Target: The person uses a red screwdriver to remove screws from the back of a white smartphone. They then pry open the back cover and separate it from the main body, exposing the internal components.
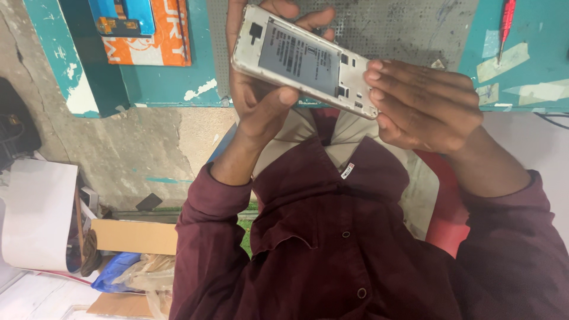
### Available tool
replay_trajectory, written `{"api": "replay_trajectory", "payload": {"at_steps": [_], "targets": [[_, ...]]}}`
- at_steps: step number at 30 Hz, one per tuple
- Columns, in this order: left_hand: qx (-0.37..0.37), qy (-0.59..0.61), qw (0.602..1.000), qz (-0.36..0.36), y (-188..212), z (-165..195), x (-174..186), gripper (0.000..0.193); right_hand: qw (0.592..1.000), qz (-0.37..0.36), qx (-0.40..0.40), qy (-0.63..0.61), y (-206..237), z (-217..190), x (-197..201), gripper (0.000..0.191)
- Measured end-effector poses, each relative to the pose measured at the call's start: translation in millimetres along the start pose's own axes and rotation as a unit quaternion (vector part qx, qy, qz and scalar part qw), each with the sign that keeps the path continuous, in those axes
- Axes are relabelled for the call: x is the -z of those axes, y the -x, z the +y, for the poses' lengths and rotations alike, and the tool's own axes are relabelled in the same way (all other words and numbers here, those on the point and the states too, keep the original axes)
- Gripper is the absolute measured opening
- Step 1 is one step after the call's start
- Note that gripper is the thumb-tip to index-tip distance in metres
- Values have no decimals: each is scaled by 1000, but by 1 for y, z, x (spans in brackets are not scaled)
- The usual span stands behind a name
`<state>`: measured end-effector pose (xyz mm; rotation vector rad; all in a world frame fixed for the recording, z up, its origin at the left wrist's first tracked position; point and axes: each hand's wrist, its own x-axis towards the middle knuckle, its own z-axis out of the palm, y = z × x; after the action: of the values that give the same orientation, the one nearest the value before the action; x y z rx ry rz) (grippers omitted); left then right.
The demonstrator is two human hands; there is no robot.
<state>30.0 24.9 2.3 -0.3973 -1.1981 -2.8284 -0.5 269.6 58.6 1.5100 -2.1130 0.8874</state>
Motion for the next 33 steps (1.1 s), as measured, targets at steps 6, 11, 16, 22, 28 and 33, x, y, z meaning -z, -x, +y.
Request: {"api": "replay_trajectory", "payload": {"at_steps": [6, 11, 16, 22, 28, 33], "targets": [[-13, -70, 997, 24, 10, -8, -1, 78, 998, 35, -14, -49, 2, 1, -4, 13], [-22, -95, 995, 30, 11, -11, -2, 72, 994, 36, -70, -78, 1, -5, -2, 18], [-7, -92, 995, 42, 11, -11, -2, 74, 992, 15, -99, -83, -5, -12, 5, 21], [-7, -108, 993, 37, 12, -11, -3, 73, 991, 6, -107, -74, -11, -15, 9, 21], [-30, -141, 989, 18, 10, -15, -1, 71, 992, 8, -114, -50, -8, -17, 7, 17], [-56, -145, 988, -1, 11, -19, 3, 71, 989, -9, -141, -35, -3, -20, 9, 14]]}}
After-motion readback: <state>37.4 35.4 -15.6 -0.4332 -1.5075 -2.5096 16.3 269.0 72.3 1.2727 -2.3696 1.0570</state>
